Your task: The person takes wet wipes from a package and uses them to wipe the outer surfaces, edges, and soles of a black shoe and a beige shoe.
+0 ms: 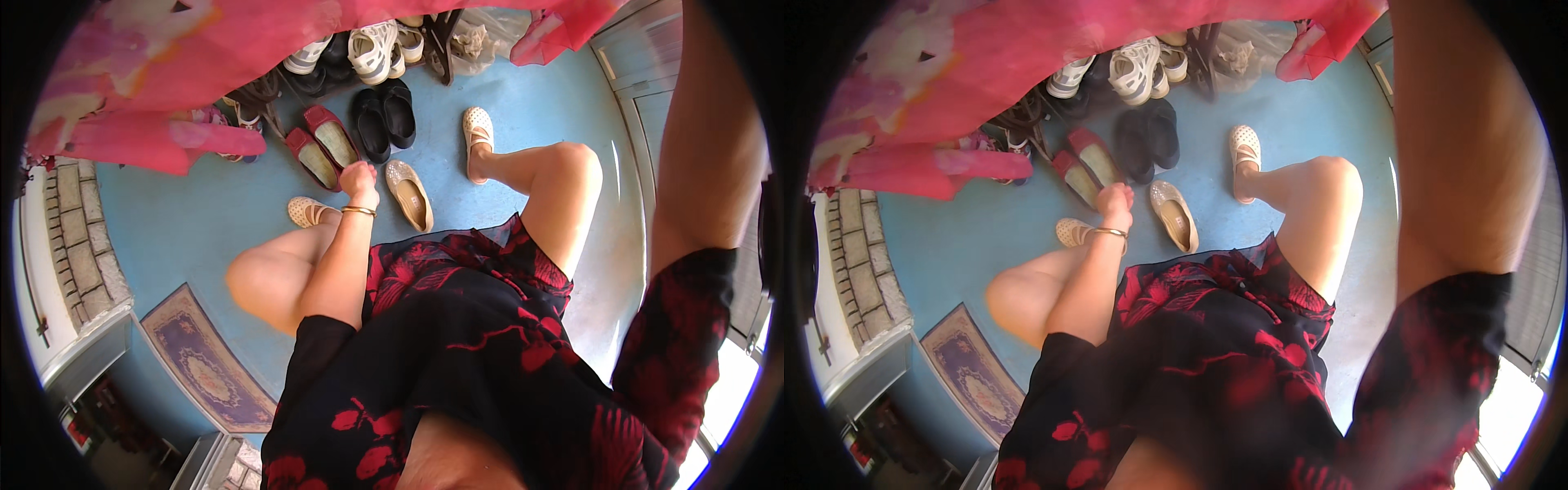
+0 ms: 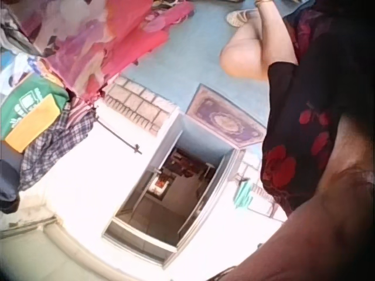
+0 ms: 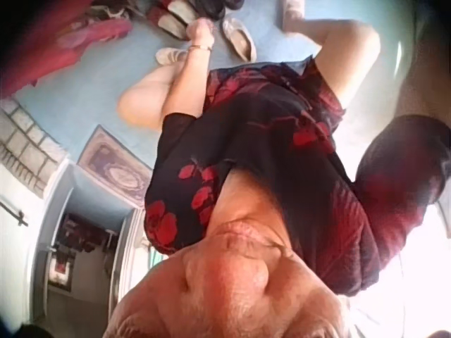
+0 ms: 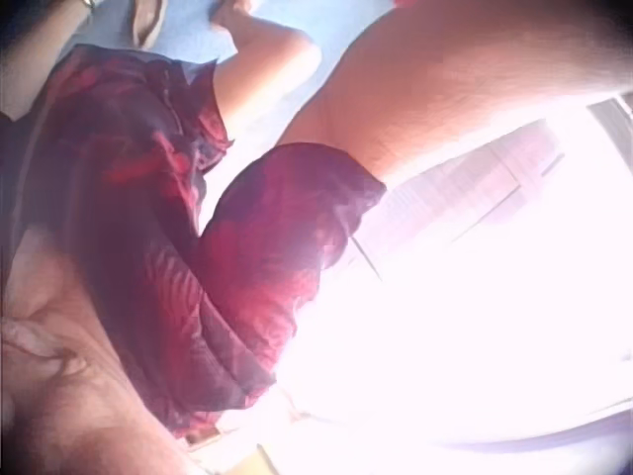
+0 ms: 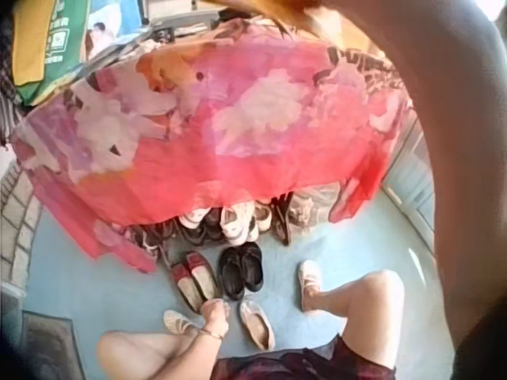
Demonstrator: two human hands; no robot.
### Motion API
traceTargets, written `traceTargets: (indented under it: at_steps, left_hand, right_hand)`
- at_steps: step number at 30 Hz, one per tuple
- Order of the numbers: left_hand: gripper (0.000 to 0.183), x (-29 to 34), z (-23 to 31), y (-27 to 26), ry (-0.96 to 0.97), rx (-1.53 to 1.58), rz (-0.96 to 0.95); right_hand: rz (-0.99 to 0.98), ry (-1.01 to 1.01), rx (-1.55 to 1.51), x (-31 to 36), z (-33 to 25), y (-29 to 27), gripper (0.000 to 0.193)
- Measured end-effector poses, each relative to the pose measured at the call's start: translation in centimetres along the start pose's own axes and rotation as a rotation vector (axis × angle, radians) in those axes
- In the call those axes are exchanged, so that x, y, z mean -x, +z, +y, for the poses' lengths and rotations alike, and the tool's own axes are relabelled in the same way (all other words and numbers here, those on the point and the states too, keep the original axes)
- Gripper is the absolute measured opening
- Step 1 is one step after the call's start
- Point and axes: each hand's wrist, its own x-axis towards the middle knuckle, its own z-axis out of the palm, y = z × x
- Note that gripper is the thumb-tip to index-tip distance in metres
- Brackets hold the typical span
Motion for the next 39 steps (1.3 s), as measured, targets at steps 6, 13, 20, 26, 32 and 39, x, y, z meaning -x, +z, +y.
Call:
traceTargets:
  at_steps: [6,13,20,26,32,39]
  left_hand:
    - [0.037,17.1,10.8,-0.4,0.078,0.692,-0.743]
    - [0.039,25.5,9.8,-1.1,0.334,0.368,-0.802]
    - [0.027,26.3,8.2,-1.9,0.467,0.281,-0.776]
    - [0.025,26.9,7.7,-2.4,0.574,0.214,-0.757]
    - [0.025,27.6,8.5,-3.1,0.715,0.079,-0.759]
    - [0.025,26.1,8.6,-4.9,0.432,0.326,-0.875]
  right_hand:
    - [0.327,-0.289,0.029,-1.3,2.7,2.2,0.033]
    - [0.275,0.006,-0.001,10.5,6.2,8.3,0.053]
    - [0.169,0.116,-0.233,12.9,5.7,7.0,0.043]
    - [0.134,0.138,-0.259,12.9,5.2,6.4,0.039]
    - [0.092,0.085,-0.387,12.3,5.8,5.7,0.03]
    - [0.064,0.483,-0.82,12.1,8.7,3.3,0.032]
